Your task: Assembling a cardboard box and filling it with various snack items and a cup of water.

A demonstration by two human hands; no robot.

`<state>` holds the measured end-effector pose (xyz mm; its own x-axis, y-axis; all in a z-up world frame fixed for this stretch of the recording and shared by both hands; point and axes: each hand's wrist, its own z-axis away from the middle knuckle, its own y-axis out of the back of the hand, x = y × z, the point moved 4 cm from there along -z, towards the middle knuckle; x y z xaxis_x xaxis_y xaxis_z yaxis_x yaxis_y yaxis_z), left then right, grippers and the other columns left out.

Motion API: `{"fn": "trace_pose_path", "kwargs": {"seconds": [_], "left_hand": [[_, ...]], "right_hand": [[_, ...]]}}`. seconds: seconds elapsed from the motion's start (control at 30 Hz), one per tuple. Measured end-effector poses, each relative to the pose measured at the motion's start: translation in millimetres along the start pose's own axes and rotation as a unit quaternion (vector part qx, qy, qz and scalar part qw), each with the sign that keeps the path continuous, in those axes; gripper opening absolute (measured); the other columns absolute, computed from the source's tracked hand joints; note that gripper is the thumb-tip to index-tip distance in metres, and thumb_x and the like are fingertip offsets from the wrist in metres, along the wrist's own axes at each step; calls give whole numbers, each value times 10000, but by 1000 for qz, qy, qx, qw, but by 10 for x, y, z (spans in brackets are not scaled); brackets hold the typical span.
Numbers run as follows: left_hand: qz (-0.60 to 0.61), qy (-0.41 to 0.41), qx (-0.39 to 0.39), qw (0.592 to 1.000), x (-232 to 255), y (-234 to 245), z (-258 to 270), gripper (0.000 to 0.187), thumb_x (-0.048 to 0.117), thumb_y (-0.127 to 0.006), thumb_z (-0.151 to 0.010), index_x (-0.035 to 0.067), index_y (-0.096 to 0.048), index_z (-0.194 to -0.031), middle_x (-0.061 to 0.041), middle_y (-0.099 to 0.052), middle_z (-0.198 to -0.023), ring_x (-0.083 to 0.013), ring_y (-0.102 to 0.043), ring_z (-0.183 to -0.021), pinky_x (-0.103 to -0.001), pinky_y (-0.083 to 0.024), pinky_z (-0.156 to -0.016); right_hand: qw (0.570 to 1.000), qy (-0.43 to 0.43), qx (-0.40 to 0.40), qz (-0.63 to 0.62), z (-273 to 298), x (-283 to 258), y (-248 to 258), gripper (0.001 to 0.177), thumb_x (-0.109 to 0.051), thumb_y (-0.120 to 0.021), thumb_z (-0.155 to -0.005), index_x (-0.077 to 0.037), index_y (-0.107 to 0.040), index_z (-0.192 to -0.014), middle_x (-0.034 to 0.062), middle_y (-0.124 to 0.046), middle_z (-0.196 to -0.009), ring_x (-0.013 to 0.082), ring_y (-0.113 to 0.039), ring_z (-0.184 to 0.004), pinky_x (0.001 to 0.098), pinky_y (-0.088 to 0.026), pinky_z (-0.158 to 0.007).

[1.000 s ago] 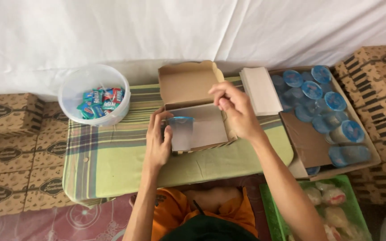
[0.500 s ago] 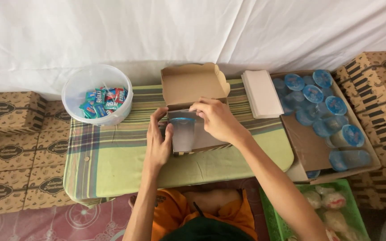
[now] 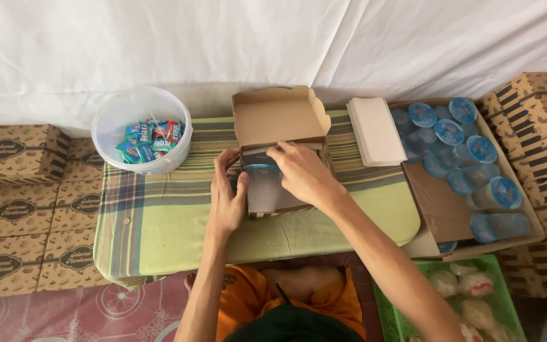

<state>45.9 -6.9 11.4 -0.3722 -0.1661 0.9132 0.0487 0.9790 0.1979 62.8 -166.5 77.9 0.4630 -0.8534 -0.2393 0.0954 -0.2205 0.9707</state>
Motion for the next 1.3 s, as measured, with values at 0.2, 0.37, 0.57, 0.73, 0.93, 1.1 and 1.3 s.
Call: {"fn": "trace_pose_path", "kwargs": {"seconds": [0.2,0.37,0.57,0.73,0.93,1.1,1.3], "left_hand": [[1,6,-2,1000,-9,-17,2,445,225,-451,-1003,38,-374,-1399,-247,-531,-1366,-467,-514,-1351,-524,-508,-1030],[-5,6,0,1000,23,-10,-4,444,215,-447,-1004,27,-373,-1399,-260,-535,-1365,-476,-514,-1344,-524,-510,-1023],[-26,10,-3,1000,57,-9,-12,448,212,-445,-995,15,-378,-1391,-254,-531,-1377,-478,-522,-1334,-527,-519,-1003],[-31,15,-1,999,73,-20,-17,447,222,-443,-997,14,-393,-1389,-254,-529,-1384,-480,-527,-1327,-532,-519,-1001],[-30,10,-5,999,54,-27,-16,435,206,-446,-991,26,-396,-1384,-232,-527,-1381,-483,-528,-1322,-543,-510,-1010],[-29,12,-6,1000,9,-37,2,431,223,-438,-999,35,-392,-1384,-211,-523,-1385,-467,-533,-1324,-540,-506,-1011],[-28,-2,-4,1000,-34,-44,3,434,199,-461,-989,13,-406,-1377,-226,-532,-1381,-485,-536,-1313,-543,-500,-1007]], "right_hand": [[997,21,41,62,93,-68,38,569,186,-577,-811,-18,-600,-1342,244,-661,-1087,416,-698,-1024,475,-553,-931],[996,44,62,41,57,7,22,466,184,-566,-832,-25,-665,-1236,203,-684,-1005,384,-717,-930,431,-565,-879],[996,55,75,-16,-39,19,95,309,148,-539,-895,-20,-737,-1064,175,-708,-855,361,-718,-755,407,-591,-736],[996,56,65,-39,-93,88,59,320,102,-512,-948,-92,-765,-976,104,-723,-809,339,-704,-682,385,-592,-657],[994,65,68,-56,-123,111,81,244,65,-555,-948,-57,-766,-938,130,-743,-840,384,-709,-715,426,-584,-642],[994,71,71,-46,-136,115,75,229,11,-567,-976,-89,-769,-938,88,-744,-847,342,-724,-746,391,-591,-654],[994,67,65,-48,-120,128,90,210,0,-577,-966,-67,-766,-905,102,-745,-839,360,-719,-739,410,-590,-655]]}}
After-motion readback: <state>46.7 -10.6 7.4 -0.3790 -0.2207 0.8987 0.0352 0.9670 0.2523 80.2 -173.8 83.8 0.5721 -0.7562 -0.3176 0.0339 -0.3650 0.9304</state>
